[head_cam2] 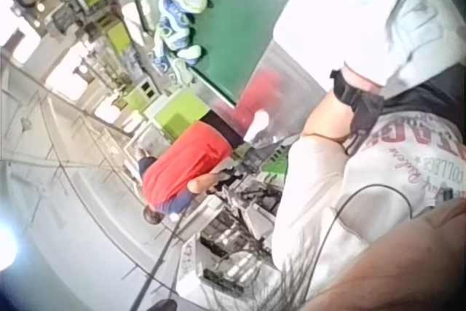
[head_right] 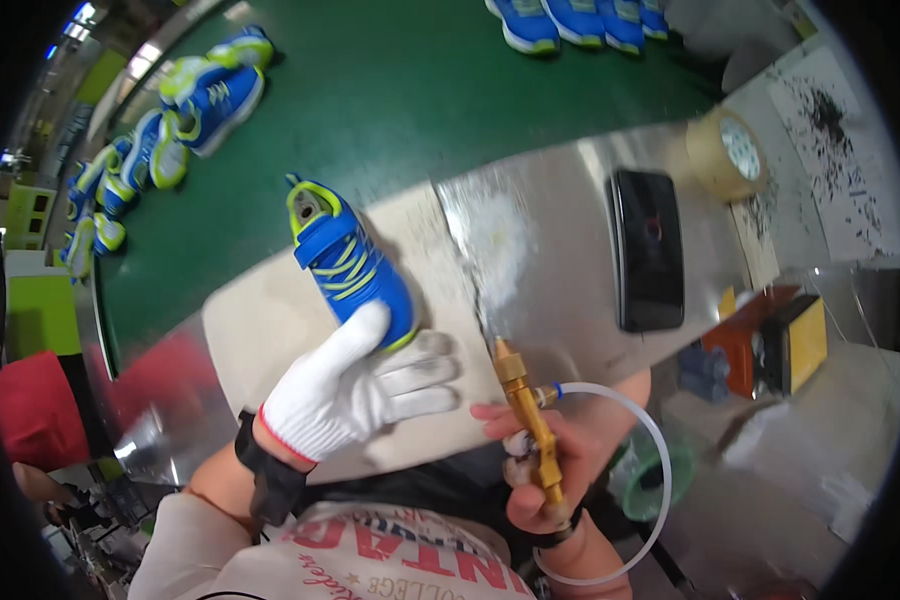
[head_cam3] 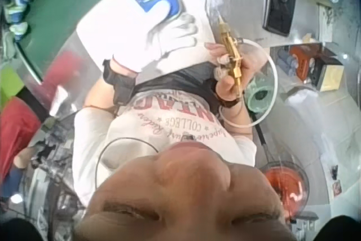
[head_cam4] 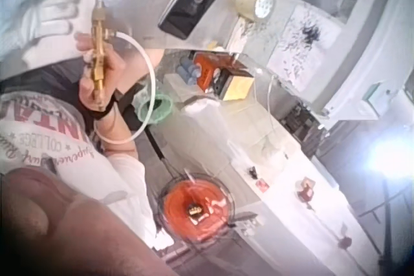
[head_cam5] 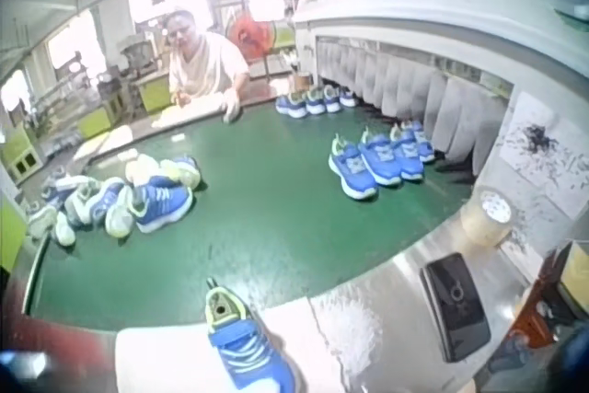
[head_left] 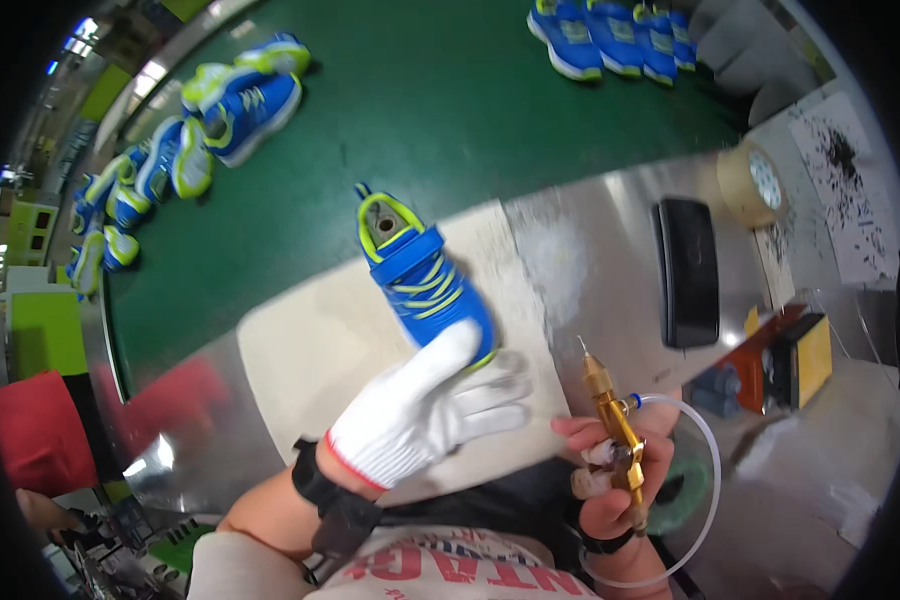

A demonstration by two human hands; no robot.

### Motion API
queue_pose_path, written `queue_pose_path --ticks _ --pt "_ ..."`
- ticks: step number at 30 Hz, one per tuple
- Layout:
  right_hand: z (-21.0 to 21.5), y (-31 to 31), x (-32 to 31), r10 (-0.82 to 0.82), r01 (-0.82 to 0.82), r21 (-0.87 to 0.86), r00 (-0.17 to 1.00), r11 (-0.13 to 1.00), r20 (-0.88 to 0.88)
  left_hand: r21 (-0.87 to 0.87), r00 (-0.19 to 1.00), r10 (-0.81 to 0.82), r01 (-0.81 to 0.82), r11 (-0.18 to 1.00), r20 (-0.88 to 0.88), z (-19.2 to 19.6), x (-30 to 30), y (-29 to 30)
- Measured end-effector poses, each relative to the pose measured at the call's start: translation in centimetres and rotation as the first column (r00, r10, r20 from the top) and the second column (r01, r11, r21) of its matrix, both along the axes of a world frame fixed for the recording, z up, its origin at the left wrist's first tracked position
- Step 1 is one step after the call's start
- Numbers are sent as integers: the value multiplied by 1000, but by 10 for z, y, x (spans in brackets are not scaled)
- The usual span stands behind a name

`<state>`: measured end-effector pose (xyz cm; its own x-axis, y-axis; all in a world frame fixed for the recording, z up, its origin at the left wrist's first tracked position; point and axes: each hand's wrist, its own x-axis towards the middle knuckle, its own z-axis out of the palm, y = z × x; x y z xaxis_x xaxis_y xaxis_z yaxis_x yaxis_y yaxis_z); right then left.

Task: The person uses a handheld air nozzle to blow air into the interior and around the edges of blue and green sneakers. They pick up shoes one by one from a green table, direct the nozzle into the shoe opening, and then place the shoes back on the table. The process is repeated for multiple shoes in a factory setting.

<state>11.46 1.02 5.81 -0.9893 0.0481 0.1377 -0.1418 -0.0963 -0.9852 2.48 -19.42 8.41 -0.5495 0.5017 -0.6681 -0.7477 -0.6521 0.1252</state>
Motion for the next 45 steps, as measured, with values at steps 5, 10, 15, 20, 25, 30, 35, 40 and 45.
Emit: queue_pose_path --ticks 5,10,15,20,25,30,35,40,45 --pt "-3 6 -53 36 -39 34 995 999 92 -389 925 -52 -106 915 -376 -8 -53 -47" --pt "-14 8 -72 51 -33 -85 975 996 216 -357 816 -202 -6 934 -542 -19 -177 -21" --pt "-14 -2 -77 75 -49 -102 958 994 278 -346 838 -182 -8 938 -515 -64 -298 30" --pt "-13 5 -75 72 -50 -94 966 994 247 -964 429 -864 -104 243 -264 -23 -272 10" --pt "-12 10 -72 87 -63 -107 968 992 235 -534 284 -946 -830 -162 -154 -9 -108 -98" --pt "-12 -4 -66 101 -72 -135 969 988 224 -604 473 -873 -664 -441 118 15 85 -150" --pt "-10 3 -63 79 -64 -80 975 995 208 -615 504 -860 -654 -440 79 0 109 -149" --pt "-14 2 -58 107 -88 -110 977 990 183 -573 472 -882 -725 -382 -8 9 103 -149" --pt "-13 4 -56 105 -82 -149 982 985 157 -578 464 -886 -727 -370 -17 8 107 -148"
